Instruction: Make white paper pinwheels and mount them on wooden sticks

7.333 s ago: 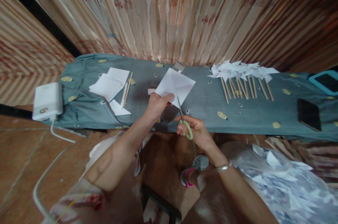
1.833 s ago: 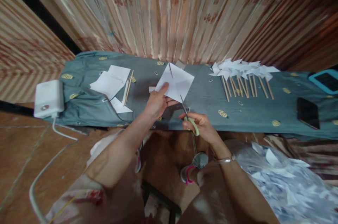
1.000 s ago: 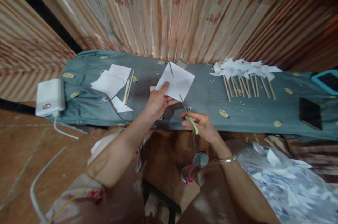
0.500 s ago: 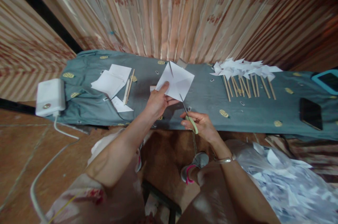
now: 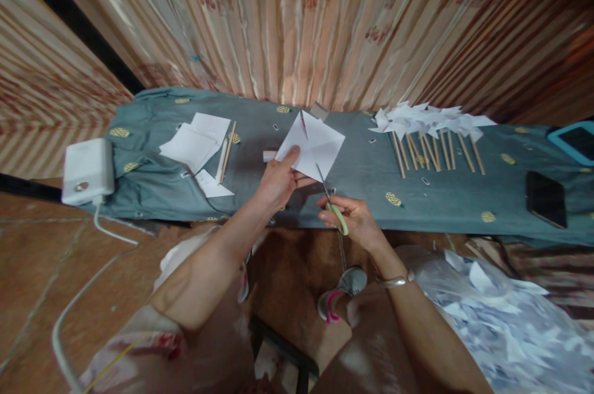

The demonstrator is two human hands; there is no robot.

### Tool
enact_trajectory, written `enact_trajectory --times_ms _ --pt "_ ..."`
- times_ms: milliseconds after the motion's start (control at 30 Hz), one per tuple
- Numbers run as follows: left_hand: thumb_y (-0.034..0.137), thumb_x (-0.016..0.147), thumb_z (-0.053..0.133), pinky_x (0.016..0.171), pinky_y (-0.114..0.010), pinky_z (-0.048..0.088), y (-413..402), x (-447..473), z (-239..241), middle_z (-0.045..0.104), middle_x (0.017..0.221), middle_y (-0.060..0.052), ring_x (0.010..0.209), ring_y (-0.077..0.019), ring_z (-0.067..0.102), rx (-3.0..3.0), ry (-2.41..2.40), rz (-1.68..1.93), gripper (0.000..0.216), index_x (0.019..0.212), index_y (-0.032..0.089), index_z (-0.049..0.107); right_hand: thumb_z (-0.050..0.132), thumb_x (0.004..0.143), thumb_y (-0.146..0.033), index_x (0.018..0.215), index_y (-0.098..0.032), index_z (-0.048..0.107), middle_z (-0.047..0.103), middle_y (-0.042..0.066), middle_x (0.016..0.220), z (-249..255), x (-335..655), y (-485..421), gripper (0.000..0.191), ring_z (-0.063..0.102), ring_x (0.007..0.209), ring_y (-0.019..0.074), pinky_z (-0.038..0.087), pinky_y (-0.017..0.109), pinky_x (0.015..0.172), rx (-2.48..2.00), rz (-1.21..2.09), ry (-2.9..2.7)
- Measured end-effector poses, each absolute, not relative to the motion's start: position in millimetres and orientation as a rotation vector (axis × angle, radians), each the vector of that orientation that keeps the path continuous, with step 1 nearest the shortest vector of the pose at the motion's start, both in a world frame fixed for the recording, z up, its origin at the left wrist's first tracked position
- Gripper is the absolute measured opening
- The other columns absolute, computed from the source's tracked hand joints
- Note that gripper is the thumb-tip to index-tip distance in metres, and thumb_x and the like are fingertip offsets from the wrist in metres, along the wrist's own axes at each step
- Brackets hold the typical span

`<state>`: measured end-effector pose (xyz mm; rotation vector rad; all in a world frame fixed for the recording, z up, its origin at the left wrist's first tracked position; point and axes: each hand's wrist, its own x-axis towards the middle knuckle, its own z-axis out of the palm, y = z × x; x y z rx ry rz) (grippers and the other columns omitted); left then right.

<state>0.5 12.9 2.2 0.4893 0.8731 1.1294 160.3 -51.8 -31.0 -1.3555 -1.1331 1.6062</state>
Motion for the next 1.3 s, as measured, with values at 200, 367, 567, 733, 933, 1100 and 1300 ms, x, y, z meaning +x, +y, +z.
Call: enact_trajectory --times_ms 200,367,567,733,933,1100,1300 --pt "0.028 0.09 0.054 0.09 -0.05 0.052 13.1 -0.4 2.7 0.072 0.078 -0.007 0.07 -0.0188 0.07 0.489 0.885 1.123 0.019 0.097 0.011 0.061 0.086 0.047 -0.041 0.077 -0.016 0.068 0.055 -0.006 0.056 -31.8 160.5 -51.8 0.043 0.047 0.052 0.0065 0.044 0.022 0.051 -1.355 1.624 -1.114" --pt "0.026 0.09 0.053 0.09 -0.05 0.052 12.2 0.7 3.3 0.072 0.077 -0.007 0.069 -0.0188 0.07 0.485 0.884 1.128 0.018 0.095 0.011 0.061 0.086 0.047 -0.041 0.077 -0.016 0.067 0.054 -0.006 0.055 -29.3 158.7 -51.0 0.044 0.047 0.051 0.0069 0.042 0.021 0.049 -1.369 1.611 -1.124" --pt "0.025 0.09 0.053 0.092 -0.048 0.051 9.9 1.8 3.4 0.072 0.076 -0.006 0.072 -0.0187 0.071 0.491 0.86 1.115 0.017 0.095 0.011 0.061 0.086 0.047 -0.041 0.078 -0.016 0.067 0.055 -0.006 0.054 -27.2 157.6 -51.6 0.044 0.046 0.051 0.0065 0.042 0.021 0.049 -1.359 1.607 -1.107" --pt "0.025 0.089 0.055 0.093 -0.049 0.051 9.7 1.6 2.7 0.072 0.076 -0.006 0.076 -0.0199 0.071 0.481 0.865 1.12 0.017 0.096 0.011 0.061 0.087 0.046 -0.038 0.077 -0.017 0.068 0.055 -0.006 0.055 -28.7 157.5 -51.4 0.042 0.047 0.05 0.007 0.042 0.021 0.049 -1.34 1.602 -1.096" --pt "0.026 0.089 0.055 0.091 -0.051 0.051 10.5 1.3 2.4 0.072 0.078 -0.007 0.072 -0.0202 0.071 0.485 0.873 1.12 0.017 0.096 0.012 0.061 0.087 0.044 -0.038 0.075 -0.017 0.068 0.056 -0.006 0.054 -29.3 157.1 -51.2 0.042 0.048 0.049 0.0064 0.043 0.021 0.049 -1.334 1.611 -1.06" --pt "0.025 0.089 0.055 0.091 -0.049 0.051 9.9 1.6 1.5 0.072 0.075 -0.005 0.07 -0.0188 0.07 0.484 0.858 1.12 0.015 0.094 0.012 0.061 0.086 0.046 -0.038 0.075 -0.017 0.068 0.056 -0.006 0.054 -29.9 157.0 -51.0 0.04 0.048 0.049 0.0065 0.039 0.02 0.047 -1.337 1.599 -1.085" --pt "0.023 0.089 0.055 0.092 -0.049 0.05 8.9 2.3 -0.4 0.071 0.072 -0.004 0.07 -0.0181 0.07 0.483 0.825 1.126 0.013 0.092 0.012 0.061 0.087 0.046 -0.038 0.076 -0.017 0.069 0.056 -0.006 0.055 -28.5 156.8 -50.7 0.041 0.048 0.05 0.0068 0.041 0.021 0.048 -1.343 1.598 -1.083"
